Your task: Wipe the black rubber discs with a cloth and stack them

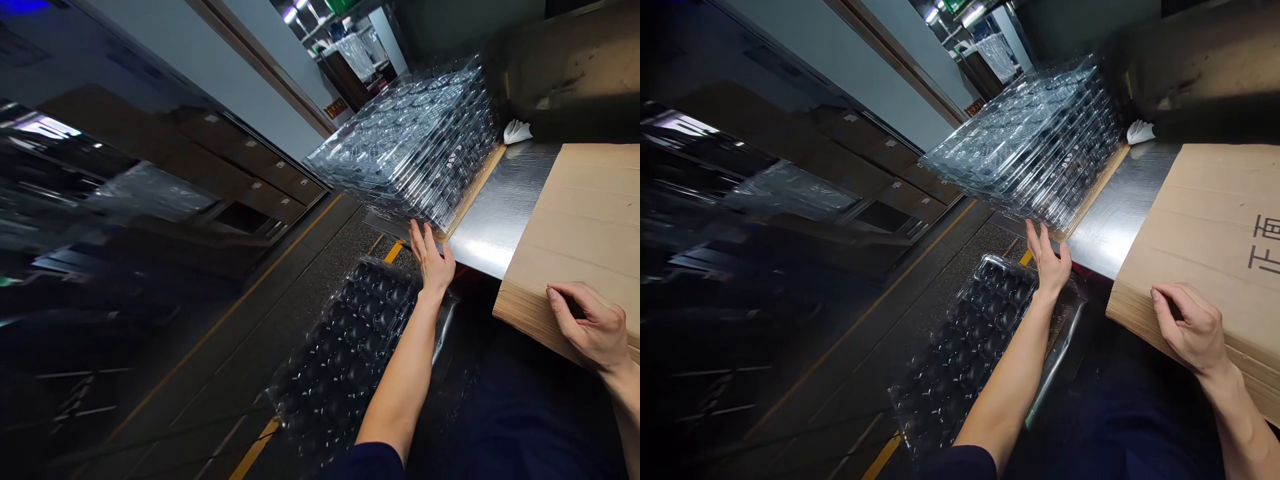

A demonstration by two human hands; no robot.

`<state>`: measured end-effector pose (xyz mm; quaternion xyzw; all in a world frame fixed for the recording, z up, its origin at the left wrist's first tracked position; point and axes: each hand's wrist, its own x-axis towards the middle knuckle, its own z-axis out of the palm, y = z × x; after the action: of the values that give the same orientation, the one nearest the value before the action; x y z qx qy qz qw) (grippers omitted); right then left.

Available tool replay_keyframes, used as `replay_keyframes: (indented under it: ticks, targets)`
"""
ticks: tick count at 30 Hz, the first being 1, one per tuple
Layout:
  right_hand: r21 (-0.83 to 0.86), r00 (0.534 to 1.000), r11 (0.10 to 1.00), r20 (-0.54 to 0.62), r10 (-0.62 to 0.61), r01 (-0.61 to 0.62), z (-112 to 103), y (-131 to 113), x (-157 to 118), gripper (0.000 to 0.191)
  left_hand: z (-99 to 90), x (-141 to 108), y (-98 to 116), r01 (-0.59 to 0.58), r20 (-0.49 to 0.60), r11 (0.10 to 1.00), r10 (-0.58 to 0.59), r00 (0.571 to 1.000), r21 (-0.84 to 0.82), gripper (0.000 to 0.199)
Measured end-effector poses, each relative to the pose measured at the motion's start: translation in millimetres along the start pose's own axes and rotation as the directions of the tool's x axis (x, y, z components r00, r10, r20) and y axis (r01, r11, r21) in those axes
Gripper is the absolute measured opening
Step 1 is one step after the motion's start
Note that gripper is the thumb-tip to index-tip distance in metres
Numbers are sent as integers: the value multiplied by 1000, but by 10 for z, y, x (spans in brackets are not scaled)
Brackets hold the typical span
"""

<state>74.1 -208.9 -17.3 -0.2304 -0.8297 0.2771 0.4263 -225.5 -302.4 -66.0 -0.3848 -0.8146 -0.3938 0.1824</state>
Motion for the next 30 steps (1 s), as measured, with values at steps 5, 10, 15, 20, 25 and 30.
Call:
replay_keyframes:
  ticks: [5, 10, 15, 20, 25, 30]
  targets:
    - [-3, 1000, 1000, 1, -10, 10, -2, 4, -2, 10, -22, 51, -9, -44, 8, 998, 45, 999, -54, 66]
    - [-9, 1000, 1000, -10, -14, 14, 6, 1, -3, 10, -67, 96, -22, -14, -56, 998, 10, 998, -62, 52]
    - [-8, 1000, 1000, -12, -17, 17, 8, -3, -4, 10, -76, 153, -19, 2, -104, 994, -14, 994, -110, 69]
    - [-1, 1000, 1000, -8, -22, 22, 8, 0, 2, 10, -64, 181, -54, -31, -106, 998, 25, 994, -52, 69]
    - [0, 1000, 1000, -5, -22, 22, 0, 9, -7, 10, -119, 190, -56, -25, -143, 1000, 27, 989, 17, 64]
    - [1, 1000, 1000, -9, -28, 28, -6, 5, -5, 10, -187, 223, -74, -43, -102, 997, 49, 994, 58, 64]
